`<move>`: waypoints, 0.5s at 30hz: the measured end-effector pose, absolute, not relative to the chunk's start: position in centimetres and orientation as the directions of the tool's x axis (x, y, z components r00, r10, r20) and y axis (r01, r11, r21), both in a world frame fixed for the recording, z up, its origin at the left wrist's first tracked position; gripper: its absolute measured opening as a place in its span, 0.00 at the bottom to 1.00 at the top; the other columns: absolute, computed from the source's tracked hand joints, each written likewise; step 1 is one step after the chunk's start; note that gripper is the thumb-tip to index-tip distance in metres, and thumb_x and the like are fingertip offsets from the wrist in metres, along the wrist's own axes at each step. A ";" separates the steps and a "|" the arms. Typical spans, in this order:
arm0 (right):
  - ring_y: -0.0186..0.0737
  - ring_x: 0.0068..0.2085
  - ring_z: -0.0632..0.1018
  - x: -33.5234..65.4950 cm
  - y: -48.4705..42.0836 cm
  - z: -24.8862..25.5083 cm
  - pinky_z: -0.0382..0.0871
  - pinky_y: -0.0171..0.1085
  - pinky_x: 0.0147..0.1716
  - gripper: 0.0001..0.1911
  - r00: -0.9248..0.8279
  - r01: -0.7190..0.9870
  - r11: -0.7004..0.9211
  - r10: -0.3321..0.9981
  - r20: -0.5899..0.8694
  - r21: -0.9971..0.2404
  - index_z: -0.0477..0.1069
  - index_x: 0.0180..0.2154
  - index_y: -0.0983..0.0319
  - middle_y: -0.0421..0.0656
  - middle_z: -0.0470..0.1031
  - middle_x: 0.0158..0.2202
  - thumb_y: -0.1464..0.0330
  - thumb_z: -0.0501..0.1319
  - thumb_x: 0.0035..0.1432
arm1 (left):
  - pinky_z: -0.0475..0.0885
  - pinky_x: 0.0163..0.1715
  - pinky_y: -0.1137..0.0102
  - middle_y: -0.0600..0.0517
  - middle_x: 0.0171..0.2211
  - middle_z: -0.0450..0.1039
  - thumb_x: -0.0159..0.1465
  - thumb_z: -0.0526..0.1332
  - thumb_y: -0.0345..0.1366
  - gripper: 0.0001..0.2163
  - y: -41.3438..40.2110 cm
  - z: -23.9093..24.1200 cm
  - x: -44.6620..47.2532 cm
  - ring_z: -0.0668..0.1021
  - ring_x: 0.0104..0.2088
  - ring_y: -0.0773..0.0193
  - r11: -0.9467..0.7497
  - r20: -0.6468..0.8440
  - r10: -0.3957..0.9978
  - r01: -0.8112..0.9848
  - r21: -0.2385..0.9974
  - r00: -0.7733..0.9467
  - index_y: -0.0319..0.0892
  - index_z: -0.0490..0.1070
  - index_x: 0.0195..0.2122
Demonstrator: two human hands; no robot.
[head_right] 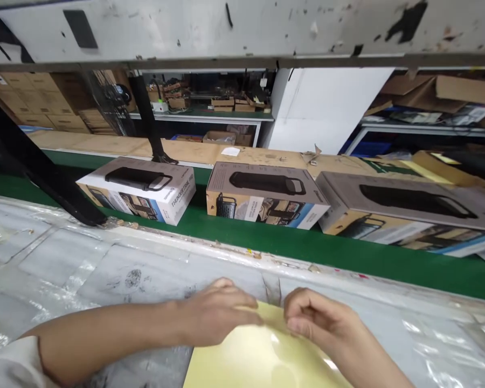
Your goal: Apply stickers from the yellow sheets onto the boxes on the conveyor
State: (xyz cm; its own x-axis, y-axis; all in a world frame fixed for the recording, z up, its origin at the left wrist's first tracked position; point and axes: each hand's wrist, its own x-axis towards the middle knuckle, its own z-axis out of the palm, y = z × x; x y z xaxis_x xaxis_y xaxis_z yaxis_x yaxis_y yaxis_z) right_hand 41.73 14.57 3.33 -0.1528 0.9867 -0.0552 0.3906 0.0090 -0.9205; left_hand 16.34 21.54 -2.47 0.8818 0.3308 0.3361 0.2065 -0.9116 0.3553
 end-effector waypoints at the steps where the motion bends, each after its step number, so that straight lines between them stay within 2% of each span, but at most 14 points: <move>1: 0.41 0.28 0.76 41.6 16.2 4.3 0.73 0.36 0.26 0.22 -0.149 0.393 0.034 0.988 -0.027 -0.919 0.74 0.27 0.59 0.44 0.74 0.26 0.48 0.67 0.59 | 0.68 0.54 0.63 0.48 0.55 0.75 0.73 0.55 0.35 0.12 23.2 -1.6 16.4 0.75 0.54 0.58 -0.881 0.446 0.415 0.227 0.416 0.793 0.48 0.72 0.55; 3: 0.42 0.29 0.76 41.0 20.1 6.0 0.74 0.37 0.28 0.21 -0.128 0.377 0.095 0.991 0.050 -0.921 0.76 0.30 0.59 0.44 0.76 0.27 0.48 0.70 0.55 | 0.66 0.59 0.60 0.44 0.57 0.73 0.73 0.57 0.41 0.15 28.0 0.5 16.6 0.73 0.59 0.54 -0.755 0.607 0.646 0.275 0.595 0.463 0.46 0.69 0.58; 4: 0.42 0.30 0.77 40.5 22.4 6.7 0.74 0.38 0.29 0.22 -0.107 0.356 0.123 0.990 0.090 -0.926 0.76 0.34 0.59 0.44 0.76 0.29 0.47 0.71 0.53 | 0.65 0.61 0.59 0.42 0.59 0.72 0.71 0.60 0.43 0.17 30.9 1.5 16.7 0.72 0.61 0.52 -0.650 0.597 0.760 0.262 0.713 0.258 0.45 0.68 0.58; 5: 0.43 0.31 0.77 40.0 24.8 7.2 0.75 0.39 0.30 0.24 -0.082 0.332 0.150 0.988 0.129 -0.931 0.76 0.37 0.59 0.45 0.77 0.30 0.47 0.73 0.51 | 0.65 0.61 0.59 0.42 0.60 0.70 0.68 0.63 0.44 0.20 33.9 2.5 16.8 0.70 0.63 0.50 -0.512 0.506 0.859 0.195 0.837 0.082 0.45 0.67 0.59; 6: 0.44 0.31 0.78 39.4 27.4 7.7 0.75 0.40 0.30 0.27 -0.061 0.312 0.181 0.984 0.170 -0.933 0.75 0.41 0.60 0.46 0.78 0.32 0.47 0.73 0.49 | 0.66 0.61 0.59 0.42 0.61 0.70 0.65 0.67 0.44 0.24 36.8 3.2 16.8 0.69 0.64 0.50 -0.337 0.340 0.940 0.077 0.939 -0.030 0.46 0.66 0.60; 7: 0.45 0.32 0.78 38.8 30.1 7.9 0.75 0.40 0.30 0.29 -0.044 0.304 0.219 0.975 0.216 -0.927 0.75 0.42 0.60 0.46 0.78 0.34 0.47 0.74 0.48 | 0.68 0.59 0.60 0.42 0.60 0.70 0.62 0.70 0.43 0.27 39.5 3.7 16.9 0.70 0.63 0.49 -0.149 0.145 0.988 -0.068 0.987 -0.058 0.46 0.66 0.60; 8: 0.45 0.33 0.79 38.1 32.8 8.0 0.75 0.41 0.30 0.29 -0.033 0.313 0.267 0.962 0.270 -0.912 0.74 0.42 0.60 0.47 0.78 0.34 0.47 0.74 0.46 | 0.71 0.56 0.60 0.41 0.58 0.73 0.59 0.72 0.41 0.29 41.8 3.9 17.0 0.73 0.61 0.47 0.015 -0.019 1.000 -0.188 0.982 -0.021 0.44 0.67 0.59; 10: 0.46 0.33 0.78 36.7 38.1 7.9 0.74 0.42 0.31 0.26 -0.058 0.360 0.362 0.929 0.367 -0.860 0.73 0.40 0.59 0.45 0.78 0.33 0.50 0.74 0.47 | 0.76 0.46 0.61 0.40 0.49 0.78 0.55 0.74 0.37 0.27 45.0 3.6 17.0 0.80 0.51 0.47 0.220 -0.188 0.974 -0.315 0.923 0.129 0.40 0.70 0.55; 13: 0.45 0.32 0.78 34.4 45.0 7.0 0.73 0.42 0.33 0.18 -0.167 0.413 0.480 0.876 0.453 -0.774 0.71 0.40 0.58 0.42 0.77 0.30 0.57 0.70 0.51 | 0.75 0.34 0.67 0.47 0.34 0.80 0.52 0.72 0.32 0.21 46.6 2.0 17.1 0.82 0.34 0.54 0.264 -0.177 0.952 -0.376 0.888 0.250 0.38 0.73 0.48; 15: 0.43 0.32 0.77 32.9 48.5 6.3 0.72 0.42 0.35 0.15 -0.217 0.415 0.523 0.852 0.477 -0.745 0.70 0.39 0.58 0.40 0.75 0.28 0.62 0.68 0.50 | 0.73 0.31 0.70 0.51 0.30 0.79 0.50 0.70 0.30 0.21 46.7 1.0 17.0 0.80 0.29 0.59 0.265 -0.152 0.947 -0.426 0.865 0.282 0.39 0.73 0.46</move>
